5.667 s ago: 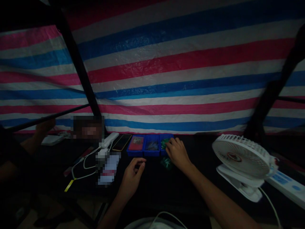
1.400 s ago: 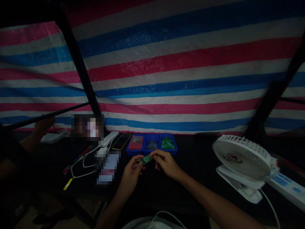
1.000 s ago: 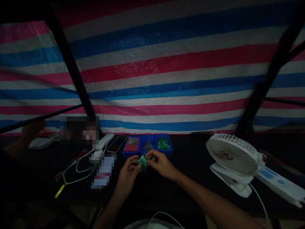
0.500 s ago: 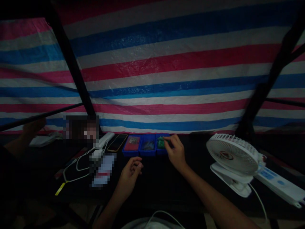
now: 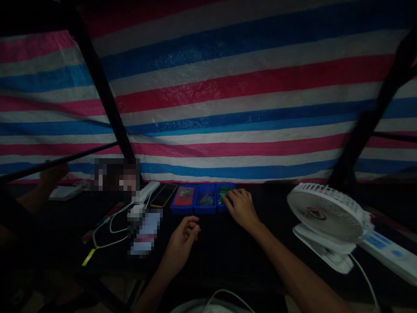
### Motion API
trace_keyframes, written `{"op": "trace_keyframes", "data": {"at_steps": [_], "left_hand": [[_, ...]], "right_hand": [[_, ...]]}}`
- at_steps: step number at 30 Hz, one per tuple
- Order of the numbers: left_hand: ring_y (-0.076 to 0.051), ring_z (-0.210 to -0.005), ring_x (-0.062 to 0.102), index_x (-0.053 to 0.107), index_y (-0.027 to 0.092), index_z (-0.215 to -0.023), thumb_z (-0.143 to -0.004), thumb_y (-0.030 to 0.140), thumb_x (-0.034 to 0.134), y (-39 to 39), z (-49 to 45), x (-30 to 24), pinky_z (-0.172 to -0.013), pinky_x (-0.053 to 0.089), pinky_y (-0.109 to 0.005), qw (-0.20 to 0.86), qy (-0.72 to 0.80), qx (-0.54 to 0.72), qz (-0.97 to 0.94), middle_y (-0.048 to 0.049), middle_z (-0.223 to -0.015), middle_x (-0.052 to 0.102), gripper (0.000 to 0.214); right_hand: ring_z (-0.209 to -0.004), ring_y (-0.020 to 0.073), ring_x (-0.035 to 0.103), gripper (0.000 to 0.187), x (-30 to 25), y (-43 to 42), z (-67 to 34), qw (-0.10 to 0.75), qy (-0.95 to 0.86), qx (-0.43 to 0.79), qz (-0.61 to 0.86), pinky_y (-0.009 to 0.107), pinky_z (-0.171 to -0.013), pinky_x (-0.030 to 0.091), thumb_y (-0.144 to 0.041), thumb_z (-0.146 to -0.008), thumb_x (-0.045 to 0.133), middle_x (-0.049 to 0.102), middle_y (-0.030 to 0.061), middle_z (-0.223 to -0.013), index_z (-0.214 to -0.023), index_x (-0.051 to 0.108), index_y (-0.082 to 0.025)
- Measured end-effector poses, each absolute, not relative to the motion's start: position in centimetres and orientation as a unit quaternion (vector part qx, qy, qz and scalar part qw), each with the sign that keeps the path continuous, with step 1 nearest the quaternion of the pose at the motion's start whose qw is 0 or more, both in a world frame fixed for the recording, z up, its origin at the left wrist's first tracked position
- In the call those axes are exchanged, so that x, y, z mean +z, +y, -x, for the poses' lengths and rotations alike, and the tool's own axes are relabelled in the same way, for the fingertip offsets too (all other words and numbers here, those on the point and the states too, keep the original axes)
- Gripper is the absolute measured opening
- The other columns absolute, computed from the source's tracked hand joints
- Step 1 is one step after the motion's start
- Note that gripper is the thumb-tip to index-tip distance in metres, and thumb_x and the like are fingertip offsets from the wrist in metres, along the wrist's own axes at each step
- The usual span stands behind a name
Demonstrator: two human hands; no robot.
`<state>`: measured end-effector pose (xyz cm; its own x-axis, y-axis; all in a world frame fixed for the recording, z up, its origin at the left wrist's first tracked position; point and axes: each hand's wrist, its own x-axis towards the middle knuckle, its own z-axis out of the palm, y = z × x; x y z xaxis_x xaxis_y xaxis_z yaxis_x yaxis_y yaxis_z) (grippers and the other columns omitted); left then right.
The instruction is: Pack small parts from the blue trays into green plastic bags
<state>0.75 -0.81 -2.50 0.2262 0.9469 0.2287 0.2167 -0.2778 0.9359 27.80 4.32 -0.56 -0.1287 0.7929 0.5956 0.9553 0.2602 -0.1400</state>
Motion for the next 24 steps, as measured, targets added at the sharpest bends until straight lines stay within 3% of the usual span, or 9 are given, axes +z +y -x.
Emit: {"op": "trace_keyframes", "data": {"at_steps": [7, 13, 19, 24], "left_hand": [[-0.017, -0.079, 0.064, 0.066, 0.021, -0.117, -0.099, 0.043, 0.057, -0.9, -0.8, -2.3, -0.074, 0.052, -0.028, 0.402, 0.44, 0.424, -0.682, -0.0034, -0.093, 0.068, 0.03], [-0.017, -0.08, 0.064, 0.066, 0.021, -0.12, -0.1, 0.042, 0.057, -0.8, -0.7, -2.6, -0.075, 0.051, -0.028, 0.39, 0.448, 0.413, -0.69, -0.0035, -0.095, 0.069, 0.03], [-0.017, -0.08, 0.065, 0.066, 0.021, -0.119, -0.1, 0.042, 0.057, -0.9, -0.7, -2.3, -0.074, 0.051, -0.028, 0.391, 0.45, 0.409, -0.691, -0.0036, -0.096, 0.069, 0.03], [-0.018, -0.083, 0.066, 0.067, 0.022, -0.118, -0.1, 0.041, 0.057, -0.9, -0.8, -2.2, -0.076, 0.051, -0.028, 0.392, 0.445, 0.413, -0.691, -0.0041, -0.096, 0.07, 0.028]], "right_hand": [[-0.103, 0.0303, 0.061, 0.028, -0.2, 3.6, -26.9, 0.311, -0.734, -0.153, 0.585, 0.045, -0.092, 0.042, -0.039, -0.108, 0.045, 0.074, 0.0111, -0.108, -0.105, 0.067, -0.021], [-0.107, 0.0302, 0.062, 0.025, 0.0, 3.3, -26.4, 0.337, -0.716, -0.188, 0.582, 0.053, -0.105, 0.032, -0.032, -0.109, 0.046, 0.076, 0.0095, -0.11, -0.107, 0.069, -0.023], [-0.111, 0.0316, 0.061, 0.026, -0.1, 3.1, -25.9, 0.311, -0.734, -0.187, 0.574, 0.05, -0.102, 0.037, -0.035, -0.108, 0.049, 0.073, 0.0121, -0.12, -0.122, 0.067, -0.023], [-0.112, 0.031, 0.062, 0.025, -0.2, 2.9, -25.4, 0.276, -0.749, -0.177, 0.576, 0.05, -0.105, 0.037, -0.035, -0.108, 0.048, 0.072, 0.0117, -0.121, -0.119, 0.068, -0.023]]}}
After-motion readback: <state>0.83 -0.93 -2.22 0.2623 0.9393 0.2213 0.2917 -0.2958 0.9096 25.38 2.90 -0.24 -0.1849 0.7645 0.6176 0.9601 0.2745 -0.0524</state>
